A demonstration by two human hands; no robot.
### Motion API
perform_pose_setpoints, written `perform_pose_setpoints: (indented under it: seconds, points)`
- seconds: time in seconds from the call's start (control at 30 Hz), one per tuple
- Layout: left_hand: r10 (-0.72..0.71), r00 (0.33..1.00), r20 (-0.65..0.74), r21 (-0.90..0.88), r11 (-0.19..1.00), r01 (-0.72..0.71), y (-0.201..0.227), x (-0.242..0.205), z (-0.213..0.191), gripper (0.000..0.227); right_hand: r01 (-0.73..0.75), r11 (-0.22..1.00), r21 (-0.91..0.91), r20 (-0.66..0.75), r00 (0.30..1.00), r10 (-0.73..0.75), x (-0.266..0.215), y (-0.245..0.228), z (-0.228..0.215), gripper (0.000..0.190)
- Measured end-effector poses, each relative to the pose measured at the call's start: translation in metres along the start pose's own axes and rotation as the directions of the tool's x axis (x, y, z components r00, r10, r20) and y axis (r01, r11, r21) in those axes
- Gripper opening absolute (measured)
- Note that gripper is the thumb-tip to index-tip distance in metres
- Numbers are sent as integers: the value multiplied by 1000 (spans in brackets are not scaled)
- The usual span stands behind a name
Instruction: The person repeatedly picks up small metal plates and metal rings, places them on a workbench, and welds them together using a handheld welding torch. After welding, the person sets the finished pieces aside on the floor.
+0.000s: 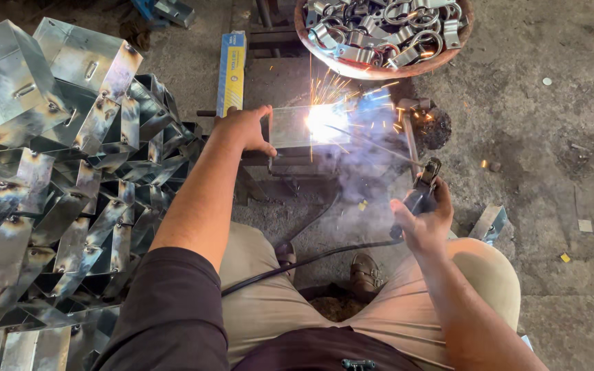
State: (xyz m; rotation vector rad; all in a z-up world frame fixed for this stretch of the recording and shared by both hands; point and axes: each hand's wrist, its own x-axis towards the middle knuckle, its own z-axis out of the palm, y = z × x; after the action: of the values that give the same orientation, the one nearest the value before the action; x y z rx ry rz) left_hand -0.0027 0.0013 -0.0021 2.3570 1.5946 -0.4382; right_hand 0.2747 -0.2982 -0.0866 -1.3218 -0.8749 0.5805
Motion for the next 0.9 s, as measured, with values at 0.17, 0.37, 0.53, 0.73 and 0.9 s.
perform_pose_setpoints:
  seconds: [0.17,0.37,0.53,0.73,0.9]
  points:
    - [-12,1000,-1,-2,1000,12,3,-2,-3,114,-64,992,107,18,998,62,0,-6,2,62]
    - [-52,995,79,-41,998,56,4,-6,-8,124,14,995,-101,-57,998,-19,1,-8,3,55]
    - [74,995,-59,9,997,-74,0,-15,-1,121,99,970,222,-51,995,-90,8,-24,-3,44]
    - [59,866,-497,-266,939,-217,18,-56,50,74,350,898,-268,109,937,-332,-17,-85,16,70]
    - [369,908,-198,-320,852,-415,75,-63,147,47,593,724,-354,439,788,-431,-49,-141,55,53]
